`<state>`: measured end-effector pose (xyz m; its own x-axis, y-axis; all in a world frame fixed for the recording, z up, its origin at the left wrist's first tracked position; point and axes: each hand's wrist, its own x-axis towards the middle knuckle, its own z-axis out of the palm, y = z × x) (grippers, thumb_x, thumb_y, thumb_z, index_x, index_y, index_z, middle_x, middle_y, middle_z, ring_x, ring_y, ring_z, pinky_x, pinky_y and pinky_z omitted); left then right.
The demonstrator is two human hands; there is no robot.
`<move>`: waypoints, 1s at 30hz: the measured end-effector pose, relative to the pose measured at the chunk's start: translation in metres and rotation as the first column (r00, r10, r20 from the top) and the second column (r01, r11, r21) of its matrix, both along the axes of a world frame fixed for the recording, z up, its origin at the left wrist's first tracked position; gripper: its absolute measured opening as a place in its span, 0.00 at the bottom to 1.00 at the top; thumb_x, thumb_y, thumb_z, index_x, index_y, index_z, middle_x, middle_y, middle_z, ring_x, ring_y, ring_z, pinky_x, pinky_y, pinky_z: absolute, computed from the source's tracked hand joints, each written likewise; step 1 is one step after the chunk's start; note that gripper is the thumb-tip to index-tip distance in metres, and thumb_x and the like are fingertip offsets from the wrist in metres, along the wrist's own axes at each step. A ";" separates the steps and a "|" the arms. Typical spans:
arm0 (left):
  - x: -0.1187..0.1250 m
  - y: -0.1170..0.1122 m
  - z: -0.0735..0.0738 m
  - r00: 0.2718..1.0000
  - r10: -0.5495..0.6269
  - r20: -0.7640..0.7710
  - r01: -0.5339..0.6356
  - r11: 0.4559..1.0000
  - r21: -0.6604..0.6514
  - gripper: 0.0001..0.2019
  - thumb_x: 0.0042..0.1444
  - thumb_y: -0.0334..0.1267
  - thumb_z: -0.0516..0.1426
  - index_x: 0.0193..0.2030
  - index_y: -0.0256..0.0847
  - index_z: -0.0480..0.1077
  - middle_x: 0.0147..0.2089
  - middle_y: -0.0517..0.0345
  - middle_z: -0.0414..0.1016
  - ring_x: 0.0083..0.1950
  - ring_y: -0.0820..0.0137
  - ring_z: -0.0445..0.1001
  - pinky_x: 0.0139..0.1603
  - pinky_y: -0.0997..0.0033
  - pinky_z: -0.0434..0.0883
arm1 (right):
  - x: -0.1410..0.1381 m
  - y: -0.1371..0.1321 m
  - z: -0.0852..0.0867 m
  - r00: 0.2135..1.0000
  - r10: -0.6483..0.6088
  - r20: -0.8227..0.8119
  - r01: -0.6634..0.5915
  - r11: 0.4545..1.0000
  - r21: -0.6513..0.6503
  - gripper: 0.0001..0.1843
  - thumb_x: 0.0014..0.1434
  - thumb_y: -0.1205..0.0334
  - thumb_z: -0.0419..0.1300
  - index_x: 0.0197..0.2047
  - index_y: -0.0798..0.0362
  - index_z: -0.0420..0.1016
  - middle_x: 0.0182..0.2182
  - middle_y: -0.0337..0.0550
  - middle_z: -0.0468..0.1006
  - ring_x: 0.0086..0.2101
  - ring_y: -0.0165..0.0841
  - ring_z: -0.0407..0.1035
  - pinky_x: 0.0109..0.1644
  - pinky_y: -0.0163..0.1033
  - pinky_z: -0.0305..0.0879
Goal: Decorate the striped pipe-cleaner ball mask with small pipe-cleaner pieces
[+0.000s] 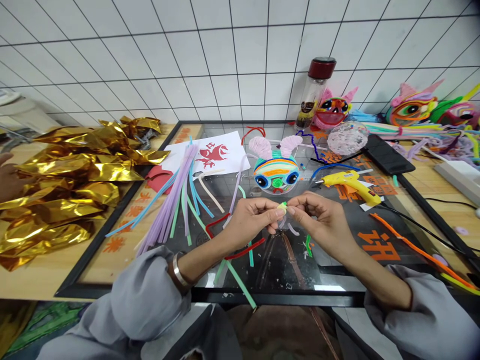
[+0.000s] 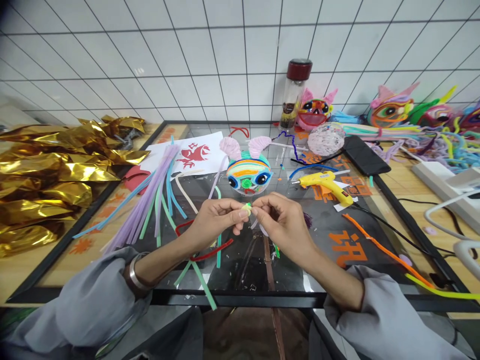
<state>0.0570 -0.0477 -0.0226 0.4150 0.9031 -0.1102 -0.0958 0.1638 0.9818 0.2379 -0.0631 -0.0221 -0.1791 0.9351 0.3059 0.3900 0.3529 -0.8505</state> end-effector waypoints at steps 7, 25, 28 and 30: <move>0.003 -0.001 -0.002 1.000 0.021 0.017 -0.021 1.000 -0.018 0.13 0.48 0.43 0.65 0.29 0.32 0.74 0.22 0.61 0.72 0.21 0.79 0.68 0.25 0.78 0.68 | -0.001 0.000 0.001 0.999 0.011 0.038 -0.013 0.998 0.059 0.08 0.60 0.63 0.58 0.30 0.55 0.73 0.22 0.35 0.66 0.24 0.25 0.60 0.28 0.32 0.56; 0.008 -0.004 -0.014 0.981 0.159 0.108 -0.159 0.987 -0.010 0.12 0.48 0.42 0.65 0.28 0.33 0.74 0.21 0.61 0.71 0.21 0.78 0.67 0.23 0.77 0.67 | -0.012 -0.008 -0.001 0.990 -0.088 0.106 0.060 0.967 0.249 0.08 0.60 0.66 0.58 0.29 0.55 0.74 0.20 0.34 0.63 0.22 0.25 0.59 0.27 0.33 0.56; 0.008 -0.004 -0.015 0.979 0.174 0.101 -0.175 0.984 0.001 0.11 0.49 0.42 0.64 0.29 0.34 0.74 0.21 0.61 0.70 0.21 0.79 0.66 0.23 0.77 0.66 | -0.015 -0.011 -0.004 0.978 -0.107 0.178 0.031 0.921 0.387 0.07 0.61 0.69 0.57 0.32 0.56 0.75 0.22 0.37 0.66 0.23 0.26 0.61 0.28 0.33 0.57; 0.009 -0.004 -0.015 0.977 0.201 0.073 -0.203 0.979 0.019 0.11 0.50 0.41 0.63 0.29 0.34 0.73 0.20 0.63 0.69 0.20 0.79 0.65 0.22 0.78 0.64 | -0.017 -0.013 -0.007 0.961 -0.116 0.249 -0.015 0.884 0.468 0.07 0.61 0.71 0.55 0.36 0.58 0.75 0.24 0.41 0.70 0.25 0.28 0.64 0.29 0.34 0.60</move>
<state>0.0656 -0.0520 -0.0374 0.2295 0.9713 -0.0622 -0.1931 0.1081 0.9752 0.2213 -0.0758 -0.0293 -0.2702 0.7083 0.6521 0.6032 0.6525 -0.4588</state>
